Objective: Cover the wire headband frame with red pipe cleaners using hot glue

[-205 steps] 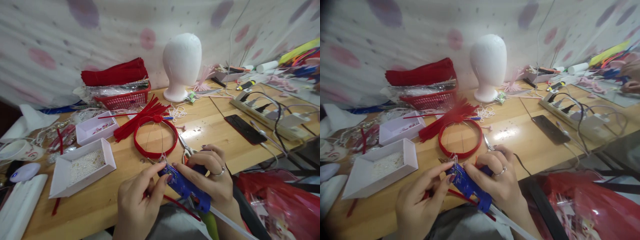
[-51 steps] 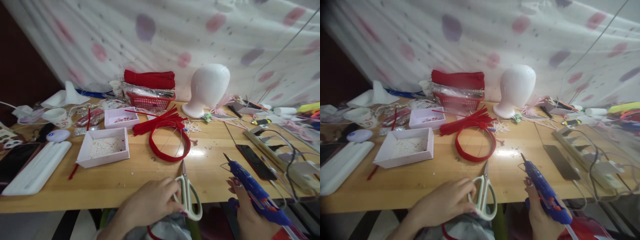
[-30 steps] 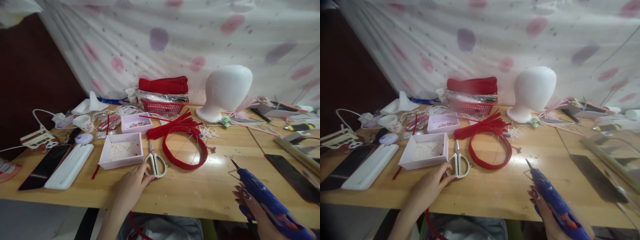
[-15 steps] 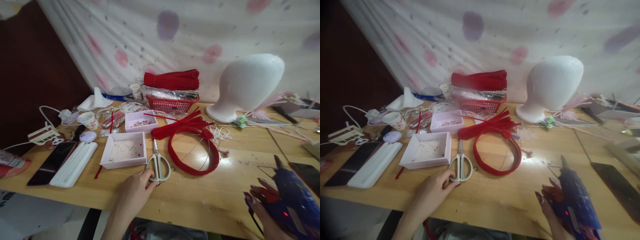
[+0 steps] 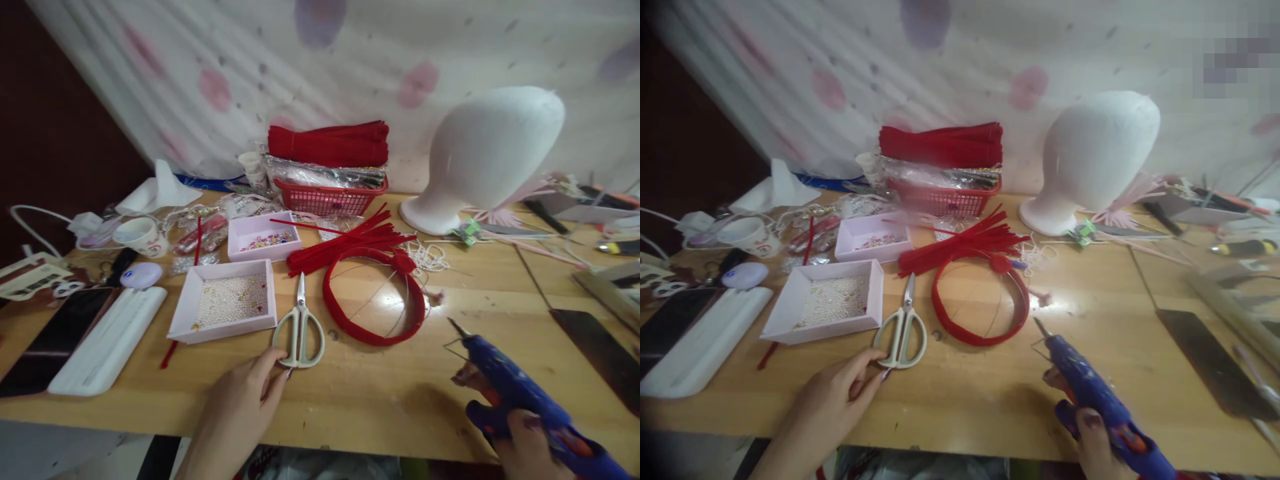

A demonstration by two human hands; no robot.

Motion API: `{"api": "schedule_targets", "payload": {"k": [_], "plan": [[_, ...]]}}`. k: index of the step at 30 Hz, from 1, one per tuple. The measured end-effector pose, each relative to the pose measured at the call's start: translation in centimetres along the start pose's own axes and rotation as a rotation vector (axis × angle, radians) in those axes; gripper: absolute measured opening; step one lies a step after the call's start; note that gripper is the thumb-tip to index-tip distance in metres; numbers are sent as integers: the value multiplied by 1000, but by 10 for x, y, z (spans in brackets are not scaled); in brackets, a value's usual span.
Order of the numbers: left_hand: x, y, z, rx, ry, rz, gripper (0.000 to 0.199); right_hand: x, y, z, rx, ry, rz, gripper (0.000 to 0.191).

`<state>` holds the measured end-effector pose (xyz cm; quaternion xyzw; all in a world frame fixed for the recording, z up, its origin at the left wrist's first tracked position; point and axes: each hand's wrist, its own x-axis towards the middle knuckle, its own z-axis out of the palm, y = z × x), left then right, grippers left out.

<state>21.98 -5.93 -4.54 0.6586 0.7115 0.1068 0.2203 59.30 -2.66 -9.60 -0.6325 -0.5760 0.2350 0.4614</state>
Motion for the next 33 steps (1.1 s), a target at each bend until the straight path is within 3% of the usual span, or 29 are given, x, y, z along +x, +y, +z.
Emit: {"api": "schedule_targets", "payload": {"k": [3,6,10,16,23,29,33], "plan": [[-5,-3,8,63,128,70,29,-5,-15,1,-26,-20,-56,41],[-6,4,18,65,283,179,28,-3,-40,6,-29,-137,-276,40],[-2,22,33,-40,350,260,20,6,-69,13,-97,-219,-471,27],[1,34,45,-108,346,341,22,9,-71,19,-207,-247,-517,17],[1,35,49,-31,374,199,22,11,-70,21,-219,-256,-542,15],[1,36,49,-113,375,193,21,10,-73,21,-220,-231,-489,19],[1,36,49,-136,368,201,17,12,-73,21,-179,-284,-489,12]]}}
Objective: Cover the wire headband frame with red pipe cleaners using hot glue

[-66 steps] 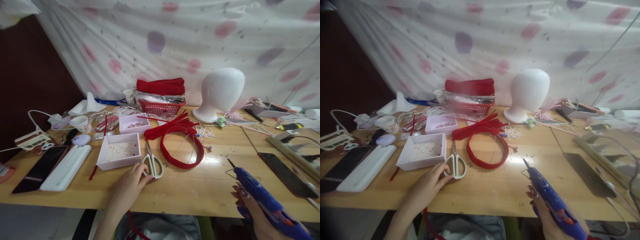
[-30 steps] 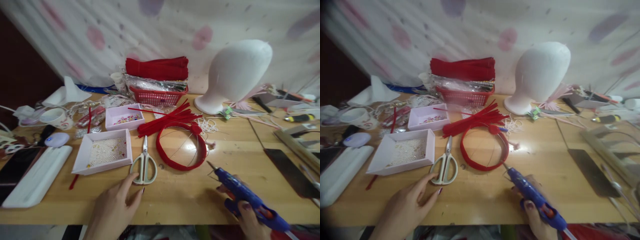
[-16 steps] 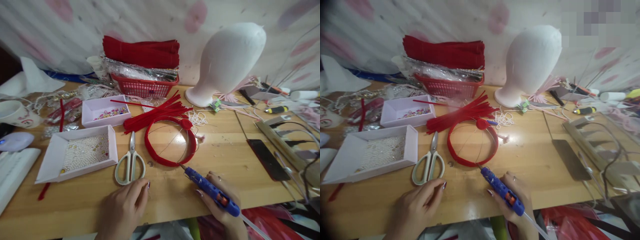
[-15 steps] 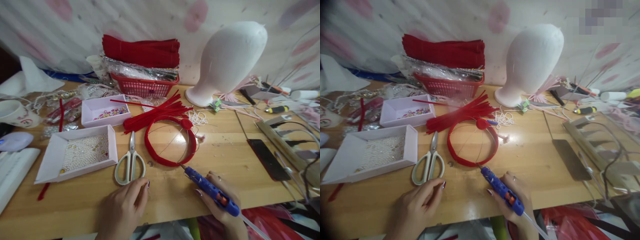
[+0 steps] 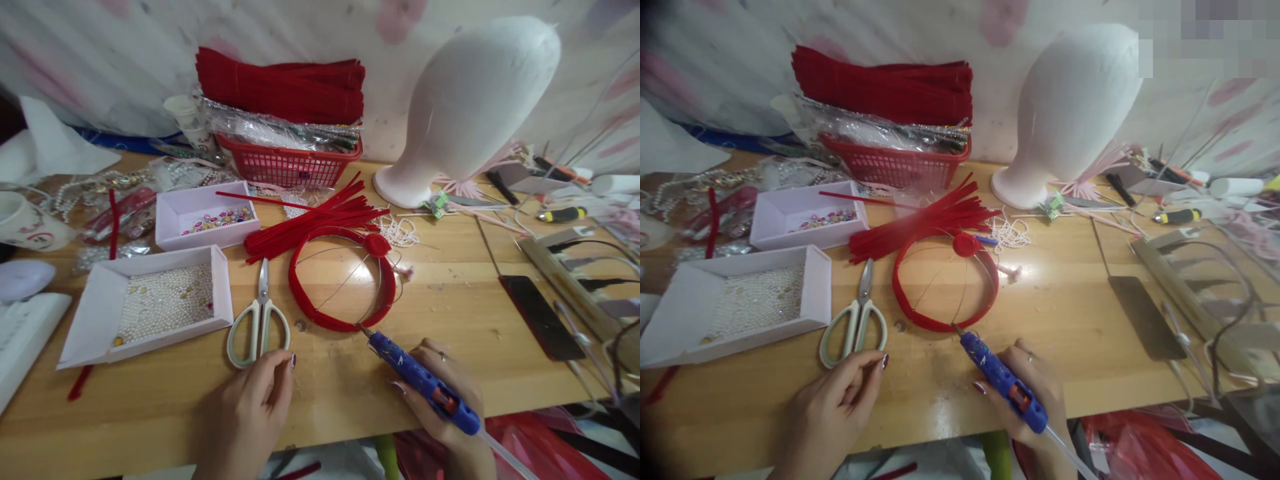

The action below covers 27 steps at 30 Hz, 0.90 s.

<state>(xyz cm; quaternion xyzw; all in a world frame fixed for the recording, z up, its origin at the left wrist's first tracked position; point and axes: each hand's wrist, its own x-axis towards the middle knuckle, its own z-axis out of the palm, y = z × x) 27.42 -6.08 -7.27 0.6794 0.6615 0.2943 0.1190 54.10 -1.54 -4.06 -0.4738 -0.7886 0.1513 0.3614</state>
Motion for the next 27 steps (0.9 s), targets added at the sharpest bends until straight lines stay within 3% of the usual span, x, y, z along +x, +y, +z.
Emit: {"api": "schedule_targets", "payload": {"k": [9,17,27], "plan": [[1,0,-1,-11,-24,-12,16,2,2,-2,61,-14,-50,3],[1,0,-2,-19,-18,-6,16,1,-2,-2,-48,2,-50,22],[2,-4,2,-26,119,101,19,-3,1,0,-78,5,-51,23]]}}
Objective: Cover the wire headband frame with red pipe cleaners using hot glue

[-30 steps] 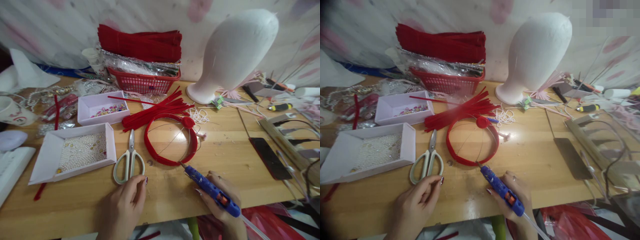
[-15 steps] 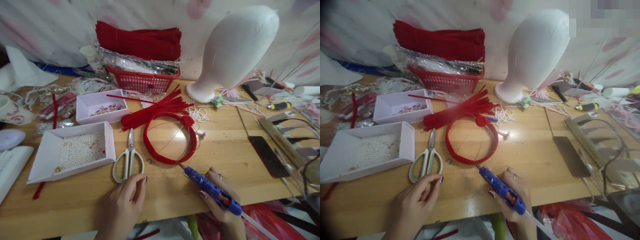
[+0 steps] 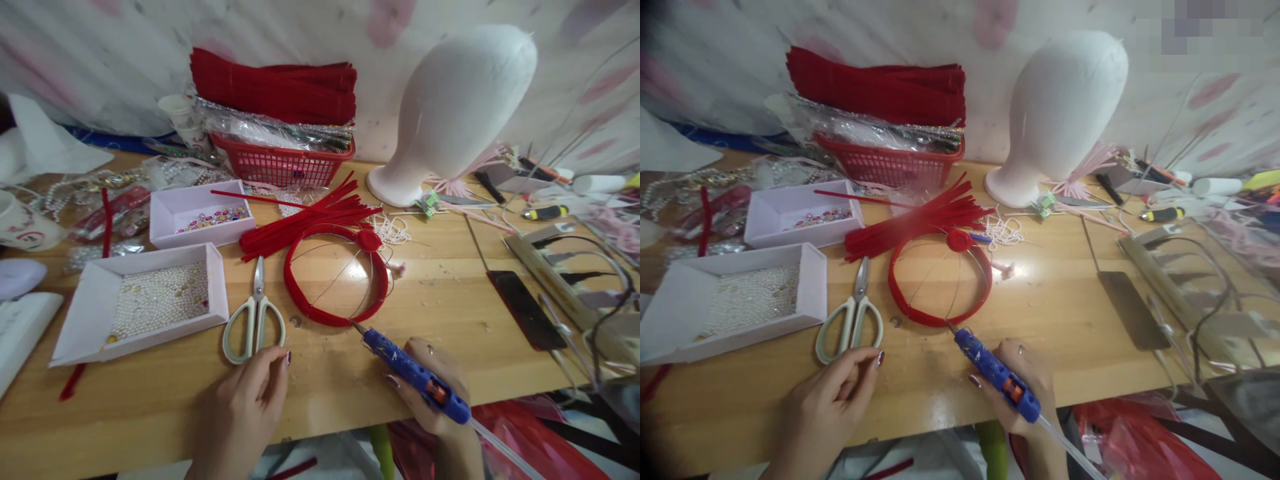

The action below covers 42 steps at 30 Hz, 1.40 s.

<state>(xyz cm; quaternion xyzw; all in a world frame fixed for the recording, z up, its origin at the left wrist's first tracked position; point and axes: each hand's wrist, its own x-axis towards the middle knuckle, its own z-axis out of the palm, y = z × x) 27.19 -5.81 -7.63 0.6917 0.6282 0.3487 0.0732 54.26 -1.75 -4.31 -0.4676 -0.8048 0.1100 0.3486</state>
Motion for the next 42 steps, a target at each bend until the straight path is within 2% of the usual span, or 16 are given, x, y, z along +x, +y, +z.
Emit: {"api": "schedule_targets", "payload": {"k": [7,18,23,27,33,42], "plan": [[0,1,1,20,7,-16,22,4,2,1,171,-16,-75,4],[2,1,1,28,25,16,23,-1,6,3,133,-10,-86,21],[-1,-2,0,8,-5,30,18,-3,6,4,112,3,-91,25],[-3,-2,2,-8,4,-10,18,-1,4,3,109,1,-82,25],[-4,0,2,-8,-3,-28,19,-3,6,5,120,32,-88,38],[-1,-1,0,2,-10,15,18,-1,3,3,128,26,-112,37]]}}
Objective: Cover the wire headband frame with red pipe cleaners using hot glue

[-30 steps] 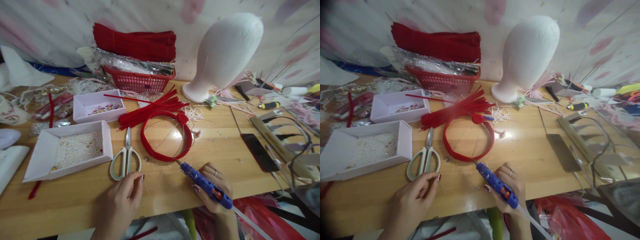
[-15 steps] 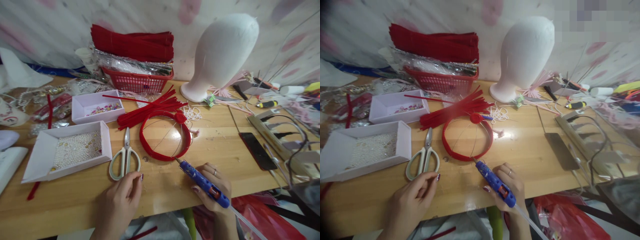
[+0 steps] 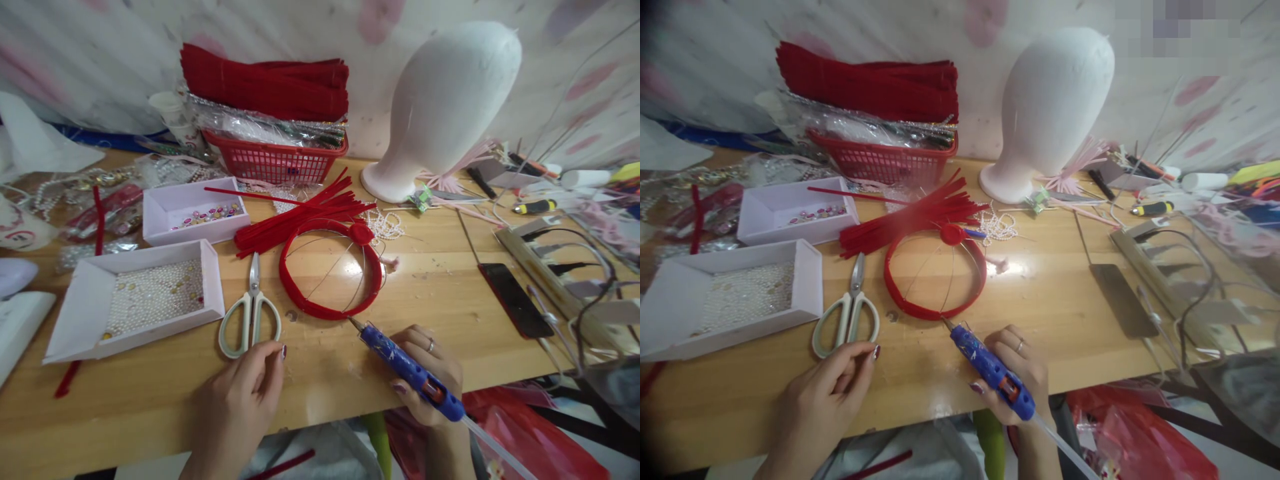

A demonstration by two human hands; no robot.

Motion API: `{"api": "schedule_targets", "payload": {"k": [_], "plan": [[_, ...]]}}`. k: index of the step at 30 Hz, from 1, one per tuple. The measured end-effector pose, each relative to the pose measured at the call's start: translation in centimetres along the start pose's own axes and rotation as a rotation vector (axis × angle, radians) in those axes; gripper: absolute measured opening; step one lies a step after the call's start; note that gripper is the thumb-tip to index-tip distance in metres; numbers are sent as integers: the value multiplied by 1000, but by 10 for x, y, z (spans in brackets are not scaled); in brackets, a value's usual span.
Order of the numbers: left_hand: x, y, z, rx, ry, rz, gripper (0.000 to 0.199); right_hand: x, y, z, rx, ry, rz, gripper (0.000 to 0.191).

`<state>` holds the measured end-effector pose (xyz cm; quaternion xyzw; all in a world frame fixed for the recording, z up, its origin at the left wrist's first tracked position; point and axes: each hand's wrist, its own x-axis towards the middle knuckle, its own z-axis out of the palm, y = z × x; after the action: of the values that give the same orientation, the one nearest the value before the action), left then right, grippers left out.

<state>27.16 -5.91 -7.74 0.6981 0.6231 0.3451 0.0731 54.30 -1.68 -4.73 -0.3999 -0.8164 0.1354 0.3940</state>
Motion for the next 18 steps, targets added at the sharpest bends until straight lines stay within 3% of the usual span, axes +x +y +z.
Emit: {"api": "schedule_targets", "payload": {"k": [18], "plan": [[2,0,-2,7,5,11,17,-3,1,2,-51,52,-18,29]]}}
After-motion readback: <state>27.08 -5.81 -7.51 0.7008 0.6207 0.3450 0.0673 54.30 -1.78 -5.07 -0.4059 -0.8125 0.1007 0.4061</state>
